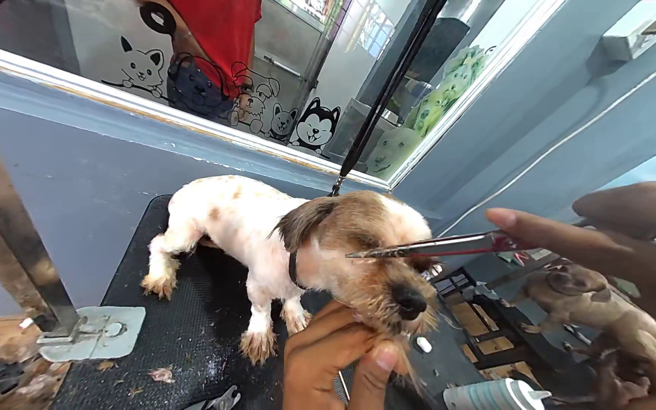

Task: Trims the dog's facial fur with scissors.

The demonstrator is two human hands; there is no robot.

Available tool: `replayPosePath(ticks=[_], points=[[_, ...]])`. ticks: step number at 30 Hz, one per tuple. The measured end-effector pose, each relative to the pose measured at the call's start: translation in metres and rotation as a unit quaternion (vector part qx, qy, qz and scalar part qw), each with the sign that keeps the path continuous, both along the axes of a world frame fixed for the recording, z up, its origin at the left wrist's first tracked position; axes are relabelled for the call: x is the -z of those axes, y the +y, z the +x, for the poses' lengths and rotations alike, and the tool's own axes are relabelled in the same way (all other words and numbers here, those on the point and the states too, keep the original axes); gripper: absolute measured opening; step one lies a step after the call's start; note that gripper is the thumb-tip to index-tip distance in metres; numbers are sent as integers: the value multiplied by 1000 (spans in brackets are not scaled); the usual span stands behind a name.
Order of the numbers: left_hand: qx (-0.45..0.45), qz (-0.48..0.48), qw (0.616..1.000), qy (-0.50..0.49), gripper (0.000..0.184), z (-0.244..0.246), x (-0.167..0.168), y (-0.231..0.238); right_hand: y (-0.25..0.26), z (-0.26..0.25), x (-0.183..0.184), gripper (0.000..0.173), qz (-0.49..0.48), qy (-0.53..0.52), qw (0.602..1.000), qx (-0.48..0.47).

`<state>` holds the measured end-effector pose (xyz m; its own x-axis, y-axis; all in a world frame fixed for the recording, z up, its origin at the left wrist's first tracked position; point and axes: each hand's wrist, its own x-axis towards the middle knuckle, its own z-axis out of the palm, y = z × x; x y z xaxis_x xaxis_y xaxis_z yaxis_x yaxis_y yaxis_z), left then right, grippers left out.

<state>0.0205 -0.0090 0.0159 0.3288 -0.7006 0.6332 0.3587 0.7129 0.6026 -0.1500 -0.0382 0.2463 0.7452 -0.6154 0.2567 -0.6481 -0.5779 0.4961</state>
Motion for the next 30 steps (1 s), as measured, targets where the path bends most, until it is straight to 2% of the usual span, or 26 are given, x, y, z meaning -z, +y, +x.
replayPosePath(ticks=[3, 6, 10, 13, 17, 21, 22, 26, 30], points=[[-2, 1, 1000, -3, 23, -1, 0, -1, -1, -8, 2, 41, -15, 39, 997, -71], [-6, 3, 1000, 4, 21, -4, -1, -2, -3, -9, 5, 39, -14, 27, 995, -100], [-7, 6, 1000, 0, 21, -5, -2, -2, -1, -3, 0, 46, -2, 66, 995, -79], [-1, 3, 1000, 1, 21, -6, -2, -3, -2, 0, -3, 45, 5, 85, 994, -66], [-3, 5, 1000, 2, 21, -6, -3, -3, -3, 6, -3, 35, 20, 52, 998, -19], [-4, 6, 1000, 0, 21, -6, -3, -2, -2, 8, 0, 36, -11, 31, 999, 9], [-4, 6, 1000, 1, 22, -6, -2, -2, -5, 4, 5, 31, -37, 4, 999, -13], [-4, 4, 1000, 0, 22, -7, -2, -2, -4, -1, 9, 36, -35, -1, 997, -72], [-6, 0, 1000, -1, 22, -7, -3, -2, -5, -4, 4, 42, -32, 82, 991, -102]])
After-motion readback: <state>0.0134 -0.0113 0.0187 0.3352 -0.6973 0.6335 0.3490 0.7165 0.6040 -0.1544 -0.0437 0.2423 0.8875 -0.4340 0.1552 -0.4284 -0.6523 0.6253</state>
